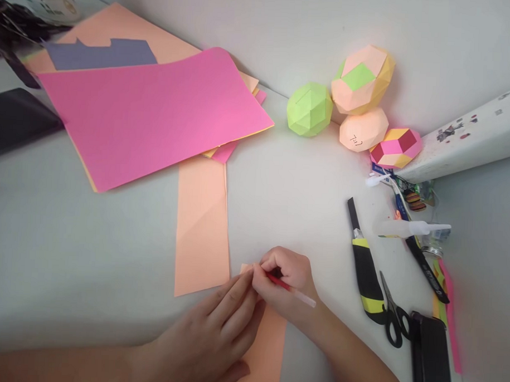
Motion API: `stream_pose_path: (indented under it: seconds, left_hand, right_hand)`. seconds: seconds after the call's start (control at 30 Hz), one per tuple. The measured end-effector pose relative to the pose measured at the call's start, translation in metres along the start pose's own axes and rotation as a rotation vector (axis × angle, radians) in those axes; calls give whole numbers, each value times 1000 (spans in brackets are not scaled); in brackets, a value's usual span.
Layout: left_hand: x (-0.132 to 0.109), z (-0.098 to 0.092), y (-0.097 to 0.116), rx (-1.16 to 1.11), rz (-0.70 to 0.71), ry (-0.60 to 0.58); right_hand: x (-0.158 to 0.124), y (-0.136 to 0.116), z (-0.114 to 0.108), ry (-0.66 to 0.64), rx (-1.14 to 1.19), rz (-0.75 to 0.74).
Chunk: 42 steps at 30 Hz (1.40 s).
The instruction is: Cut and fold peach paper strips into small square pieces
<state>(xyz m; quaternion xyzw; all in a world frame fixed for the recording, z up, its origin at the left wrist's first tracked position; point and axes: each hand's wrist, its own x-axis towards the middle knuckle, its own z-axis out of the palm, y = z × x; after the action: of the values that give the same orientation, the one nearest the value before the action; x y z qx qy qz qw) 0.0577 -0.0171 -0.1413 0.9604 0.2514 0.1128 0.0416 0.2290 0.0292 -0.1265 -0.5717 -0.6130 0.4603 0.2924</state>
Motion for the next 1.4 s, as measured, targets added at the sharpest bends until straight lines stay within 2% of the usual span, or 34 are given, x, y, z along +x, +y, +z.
stream_pose_path:
  seconds: [0.13,0.23,0.4,0.47,0.53,0.63,0.77,0.9,1.03,1.13,1.23,1.4]
  left_hand:
    - [0,0,0,-7,-18,19]
    - [-2,0,0,-9,-24,18]
    - [-3,4,-1,3,-31,57]
    - [-1,5,-3,11,-28,51]
    - [2,4,-7,12,-25,35]
    - [8,4,-16,11,-44,32]
    - [15,9,-34,25,-23,83]
    - [26,13,-53,60,-108,163]
    - [24,4,-60,61,-125,242]
    - [4,-6,-47,-75,17,275]
    - [-17,-9,-31,-223,107,191]
    - [-28,-9,-24,-283,45,-18]
  right_hand:
    - [5,9,-3,158,293,29]
    - [11,15,-6,172,493,-1]
    - [16,20,-12,271,577,-96]
    - [12,20,-16,344,496,-184]
    - [1,19,-21,351,306,-265]
    - [-24,19,-25,226,-83,-385]
    - [-56,27,-19,45,-499,-602]
    - [-59,39,-10,68,-798,-534]
    - [-33,44,-14,64,-848,-529]
    - [-17,43,-19,78,-845,-550]
    - [-12,43,-19,81,-837,-562]
    - [-27,43,-16,61,-816,-555]
